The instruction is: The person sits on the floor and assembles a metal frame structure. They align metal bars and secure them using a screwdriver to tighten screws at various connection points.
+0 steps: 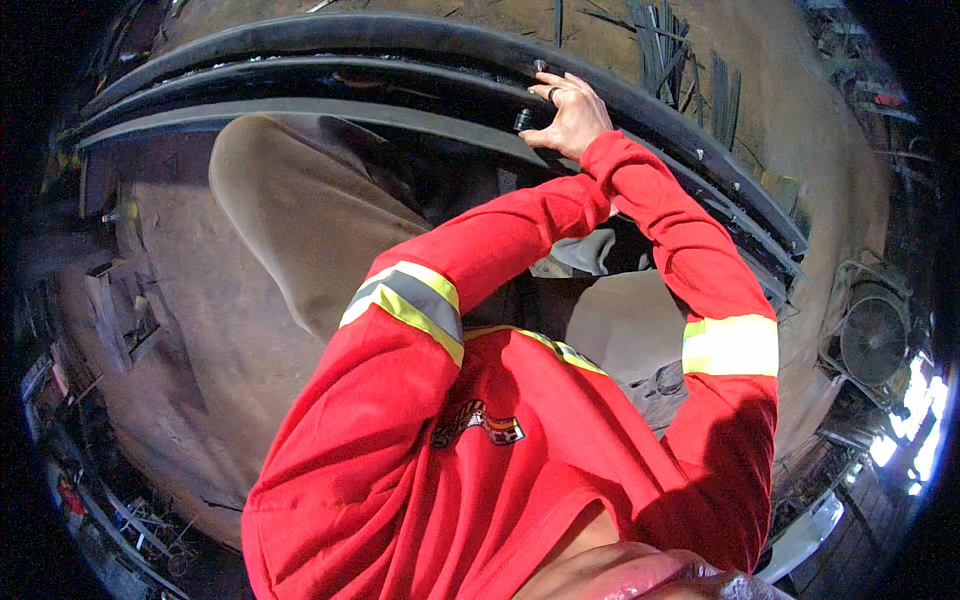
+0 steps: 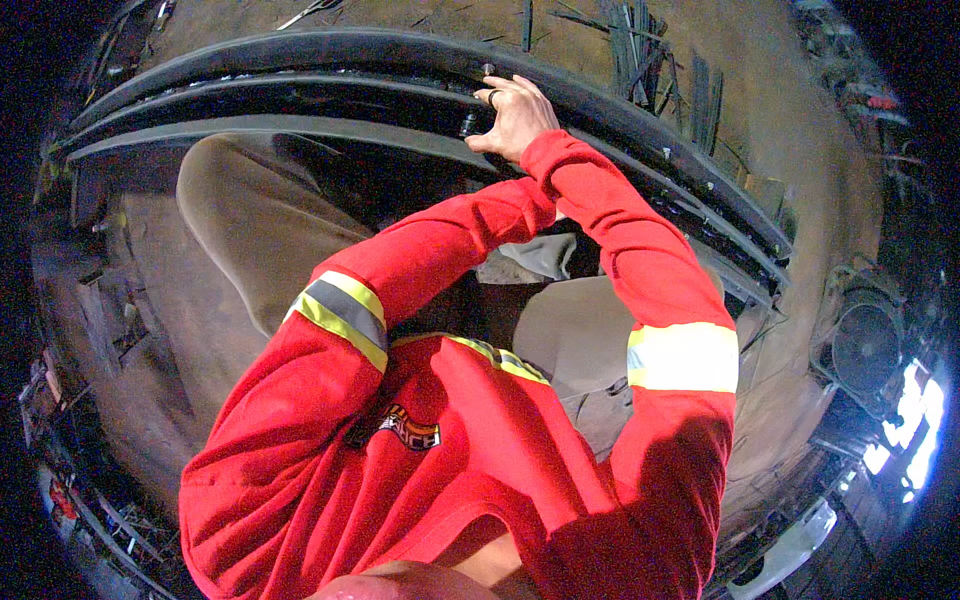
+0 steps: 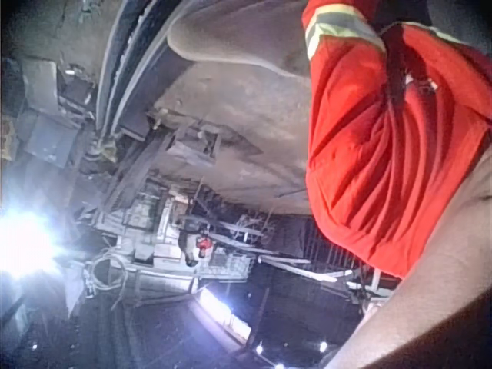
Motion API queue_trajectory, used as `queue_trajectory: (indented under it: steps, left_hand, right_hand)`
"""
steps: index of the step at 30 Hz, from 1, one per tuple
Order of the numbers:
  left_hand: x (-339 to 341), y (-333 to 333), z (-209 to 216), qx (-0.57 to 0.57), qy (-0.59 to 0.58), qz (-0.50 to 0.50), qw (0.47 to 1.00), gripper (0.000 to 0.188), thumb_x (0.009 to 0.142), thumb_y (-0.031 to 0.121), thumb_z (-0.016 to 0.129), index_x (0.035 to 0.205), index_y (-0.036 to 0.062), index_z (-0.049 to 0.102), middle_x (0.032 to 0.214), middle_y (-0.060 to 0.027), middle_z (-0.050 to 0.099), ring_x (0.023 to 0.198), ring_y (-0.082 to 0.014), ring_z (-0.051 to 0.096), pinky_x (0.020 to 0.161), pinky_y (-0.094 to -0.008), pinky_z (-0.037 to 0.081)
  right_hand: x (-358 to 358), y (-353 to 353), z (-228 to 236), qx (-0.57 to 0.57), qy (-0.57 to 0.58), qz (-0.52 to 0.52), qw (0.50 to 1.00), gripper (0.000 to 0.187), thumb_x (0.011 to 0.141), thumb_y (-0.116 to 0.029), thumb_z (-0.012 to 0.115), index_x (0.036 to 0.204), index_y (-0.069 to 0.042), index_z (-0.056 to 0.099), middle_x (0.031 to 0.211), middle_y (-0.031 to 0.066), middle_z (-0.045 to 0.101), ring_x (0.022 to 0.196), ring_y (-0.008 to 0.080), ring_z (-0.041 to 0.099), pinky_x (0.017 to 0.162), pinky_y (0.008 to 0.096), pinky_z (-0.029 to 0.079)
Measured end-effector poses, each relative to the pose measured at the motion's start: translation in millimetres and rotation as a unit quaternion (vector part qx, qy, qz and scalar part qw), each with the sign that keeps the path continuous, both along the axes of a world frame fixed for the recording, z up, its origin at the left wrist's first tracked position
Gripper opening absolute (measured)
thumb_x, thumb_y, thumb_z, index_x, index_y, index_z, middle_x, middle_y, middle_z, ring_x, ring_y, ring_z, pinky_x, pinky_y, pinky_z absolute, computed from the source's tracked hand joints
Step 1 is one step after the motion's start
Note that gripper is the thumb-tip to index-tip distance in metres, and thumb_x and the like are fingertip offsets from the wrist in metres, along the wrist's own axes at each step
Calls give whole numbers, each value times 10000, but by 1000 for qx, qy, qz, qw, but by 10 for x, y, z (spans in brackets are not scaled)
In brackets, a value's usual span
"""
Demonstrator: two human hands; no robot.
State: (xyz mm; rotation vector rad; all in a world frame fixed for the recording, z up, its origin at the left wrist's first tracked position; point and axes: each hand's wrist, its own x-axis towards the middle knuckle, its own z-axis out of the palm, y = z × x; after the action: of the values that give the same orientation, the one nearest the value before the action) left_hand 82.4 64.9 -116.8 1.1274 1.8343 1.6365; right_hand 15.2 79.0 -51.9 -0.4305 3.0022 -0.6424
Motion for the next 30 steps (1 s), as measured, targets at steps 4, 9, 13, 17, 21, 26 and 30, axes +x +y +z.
queue_trajectory:
  steps: [4, 9, 13, 17, 21, 26, 30]
  left_hand:
    - [297, -209, 250, 24, 273, -34, 961, 380, 799, 290, 533, 1088, 46, 562, 1181, -174, 547, 1144, -328, 493, 955, -453, 393]
    - [367, -868, 772, 123, 441, -61, 887, 363, 716, 196, 544, 1028, 12, 575, 955, -107, 542, 948, -262, 554, 843, -411, 465]
    - [-79, -1804, 1342, 23, 298, 116, 947, 410, 690, 32, 630, 1096, 52, 578, 1002, -132, 587, 917, -315, 572, 794, -395, 482]
    - [-459, -2350, 1357, 164, -78, 450, 875, 286, 898, 39, 546, 1164, -30, 467, 1013, -132, 597, 910, -229, 627, 771, -339, 555]
    - [-725, -2481, 903, 169, -258, 544, 781, 314, 885, 82, 583, 1171, -5, 487, 978, -141, 590, 836, -242, 635, 700, -397, 589]
    - [-807, -2474, 633, 175, -315, 546, 756, 316, 866, 77, 605, 1146, -6, 484, 943, -124, 564, 809, -222, 613, 675, -397, 595]
    - [-850, -2473, 573, 160, -337, 558, 741, 315, 863, 76, 608, 1139, -11, 483, 943, -131, 565, 800, -232, 620, 665, -400, 593]
  right_hand:
    - [6, -34, 28, 3, 1, -1, 1000, 646, 553, -344, 756, 1107, -37, 630, 1278, 138, 530, 1198, 304, 475, 1069, 375, 308]
    - [3, -31, 65, -5, -25, -16, 1000, 649, 550, -344, 760, 1107, -35, 632, 1266, 138, 540, 1199, 303, 476, 1065, 367, 314]
    - [-16, 37, -50, -21, -18, 6, 1000, 635, 548, -337, 764, 1090, -32, 641, 1259, 131, 547, 1190, 296, 486, 1057, 365, 326]
    - [2, -5, 29, -21, -13, -10, 1000, 633, 553, -343, 756, 1091, -31, 641, 1258, 121, 551, 1178, 289, 498, 1044, 363, 344]
    - [10, -20, 33, -22, -14, -20, 999, 634, 551, -346, 754, 1095, -42, 643, 1258, 116, 552, 1178, 296, 496, 1025, 361, 364]
    - [9, 5, 20, -31, -1, -16, 999, 615, 553, -330, 762, 1080, -35, 649, 1235, 115, 569, 1141, 277, 532, 999, 351, 392]
    - [13, -14, 48, -31, -4, -21, 999, 619, 551, -334, 768, 1081, -38, 650, 1231, 116, 571, 1123, 270, 547, 991, 346, 400]
